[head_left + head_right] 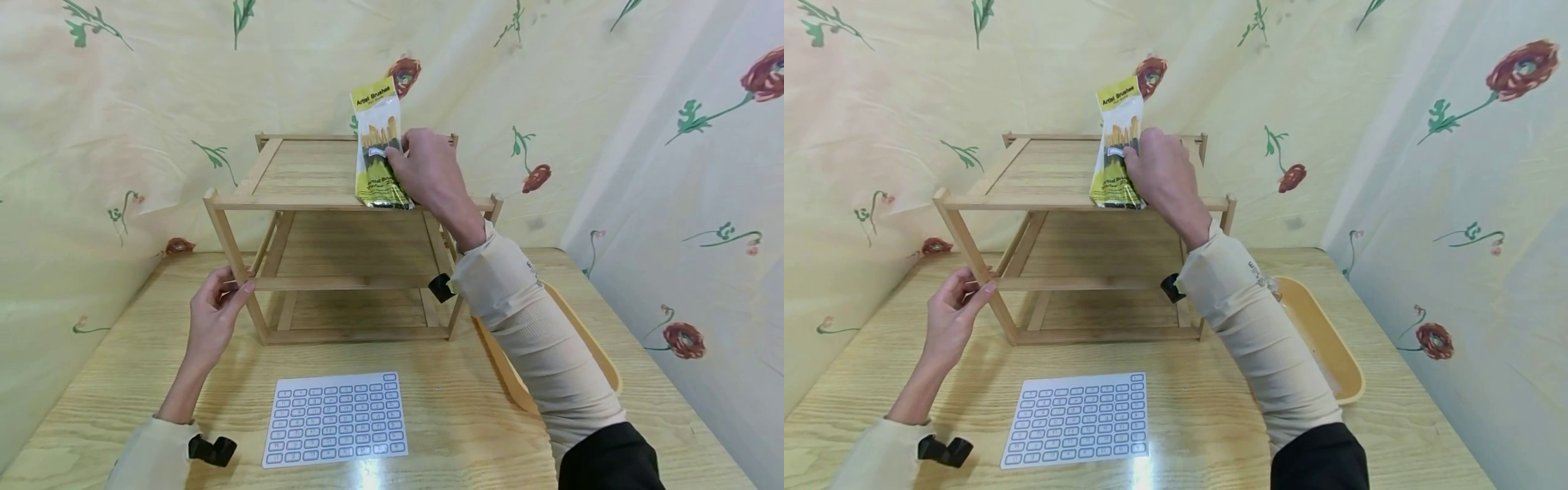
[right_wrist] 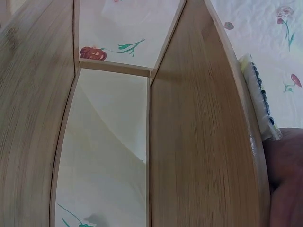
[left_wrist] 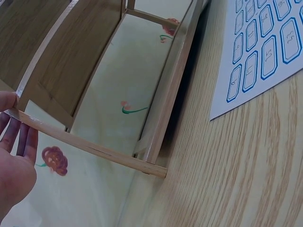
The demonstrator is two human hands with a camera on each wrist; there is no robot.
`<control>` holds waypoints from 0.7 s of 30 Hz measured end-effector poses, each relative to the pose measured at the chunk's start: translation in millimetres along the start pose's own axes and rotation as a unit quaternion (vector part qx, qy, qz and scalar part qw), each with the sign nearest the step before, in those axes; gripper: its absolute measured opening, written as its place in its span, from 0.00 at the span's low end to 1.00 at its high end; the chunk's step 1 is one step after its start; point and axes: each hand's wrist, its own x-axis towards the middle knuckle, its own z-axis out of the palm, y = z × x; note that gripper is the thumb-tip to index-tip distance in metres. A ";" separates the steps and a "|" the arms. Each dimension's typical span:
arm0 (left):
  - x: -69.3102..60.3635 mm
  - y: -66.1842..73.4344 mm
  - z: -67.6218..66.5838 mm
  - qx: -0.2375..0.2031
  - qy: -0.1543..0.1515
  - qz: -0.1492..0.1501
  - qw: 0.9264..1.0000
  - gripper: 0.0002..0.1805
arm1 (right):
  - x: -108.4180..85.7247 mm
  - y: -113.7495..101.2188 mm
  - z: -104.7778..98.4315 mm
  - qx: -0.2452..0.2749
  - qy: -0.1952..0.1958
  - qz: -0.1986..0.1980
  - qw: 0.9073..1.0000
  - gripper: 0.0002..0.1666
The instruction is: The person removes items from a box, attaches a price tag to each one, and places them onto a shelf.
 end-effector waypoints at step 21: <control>-1.2 0.6 1.4 -0.001 0.005 -0.006 1.000 0.16 | -0.4 0.2 0.9 -0.047 -0.019 0.019 0.999 0.19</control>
